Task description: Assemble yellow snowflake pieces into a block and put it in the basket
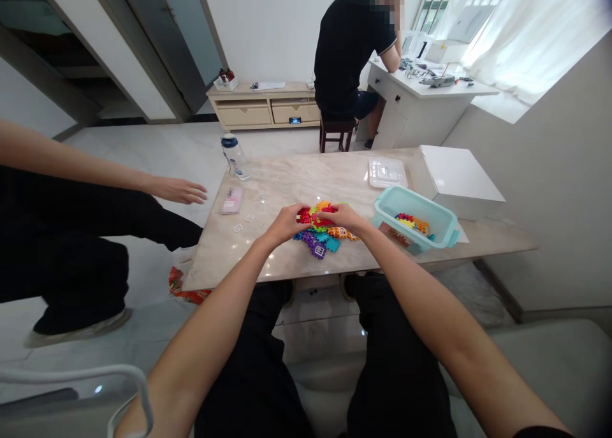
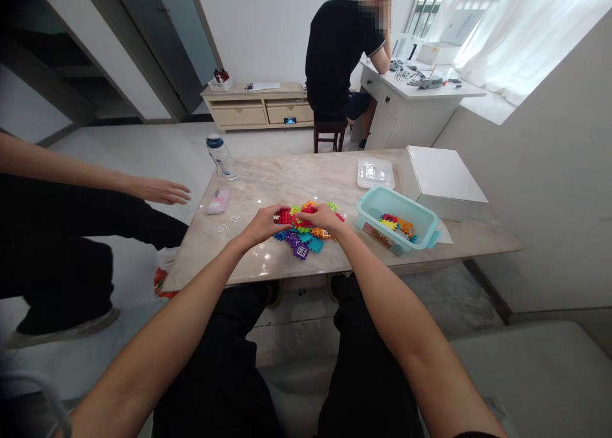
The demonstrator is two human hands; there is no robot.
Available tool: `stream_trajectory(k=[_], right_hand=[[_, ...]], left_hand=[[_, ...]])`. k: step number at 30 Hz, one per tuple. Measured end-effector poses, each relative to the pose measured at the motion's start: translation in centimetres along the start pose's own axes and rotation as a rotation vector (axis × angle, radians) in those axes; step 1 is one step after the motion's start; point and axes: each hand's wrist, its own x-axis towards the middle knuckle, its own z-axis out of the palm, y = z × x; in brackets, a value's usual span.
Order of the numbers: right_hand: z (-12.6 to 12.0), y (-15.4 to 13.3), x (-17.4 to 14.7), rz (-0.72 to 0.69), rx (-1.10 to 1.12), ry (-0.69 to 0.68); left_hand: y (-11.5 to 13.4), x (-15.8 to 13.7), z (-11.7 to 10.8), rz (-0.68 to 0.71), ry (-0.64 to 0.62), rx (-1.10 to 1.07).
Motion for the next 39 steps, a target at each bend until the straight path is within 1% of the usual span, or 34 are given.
stream_trajectory(k=[2,3,4,6,9,13,15,18,22,25,27,30,32,34,36,39], right_hand=[[-0.3,0.5,0.5,-0.032,-0.366,0.156],[-0.3,0.8,0.9,-0.035,-0.511,0.2],[-0.3,1.1,1.2,-0.03,-0.617,0.226],[0.0,1.7,2.0,-0.008,-0.732,0.234],[0.6,2.7,3.1,-0.007,-0.812,0.217],[1.0,3.7,4.1,-0.036,-0.878,0.173],[1.1,4.1,4.3,-0.054,-0.891,0.159],[1.1,4.4,4.4,-0.069,-0.905,0.124],[0.5,4.6,4.0,-0.063,-0.933,0.066],[-0.1,4.2,3.5,-0.08,-0.95,0.03],[-0.7,3.6,2.9,-0.117,-0.93,0.042],[-1.9,2.3,1.9,-0.196,-0.852,0.087],[-2.9,1.6,0.9,-0.247,-0.799,0.122],[-4.1,1.2,-0.4,-0.284,-0.755,0.178],[-5.6,1.2,-1.7,-0.309,-0.713,0.265],[-9.1,1.9,-3.8,-0.353,-0.66,0.42]], left_hand=[[-1.5,0.4,0.6,-0.079,0.024,-0.01],[-2.2,0.6,1.0,-0.118,0.04,-0.012],[-2.9,0.9,1.5,-0.156,0.059,-0.012],[-4.1,1.3,2.4,-0.222,0.094,-0.014],[-5.1,2.0,3.7,-0.304,0.141,-0.034],[-5.4,2.8,4.8,-0.372,0.218,-0.071],[-5.5,3.1,5.1,-0.399,0.235,-0.082],[-5.7,3.2,5.3,-0.436,0.213,-0.069],[-5.5,3.0,4.8,-0.428,0.148,0.058],[-4.4,2.7,3.7,-0.397,0.086,0.193],[-3.2,2.6,2.8,-0.303,0.05,0.309],[-0.6,2.3,1.8,-0.133,0.013,0.454],[1.3,1.9,1.5,-0.094,-0.002,0.482],[3.3,1.5,1.7,-0.084,-0.01,0.495],[5.0,1.1,2.0,-0.072,-0.019,0.52],[6.8,0.8,2.6,-0.075,-0.06,0.561]])
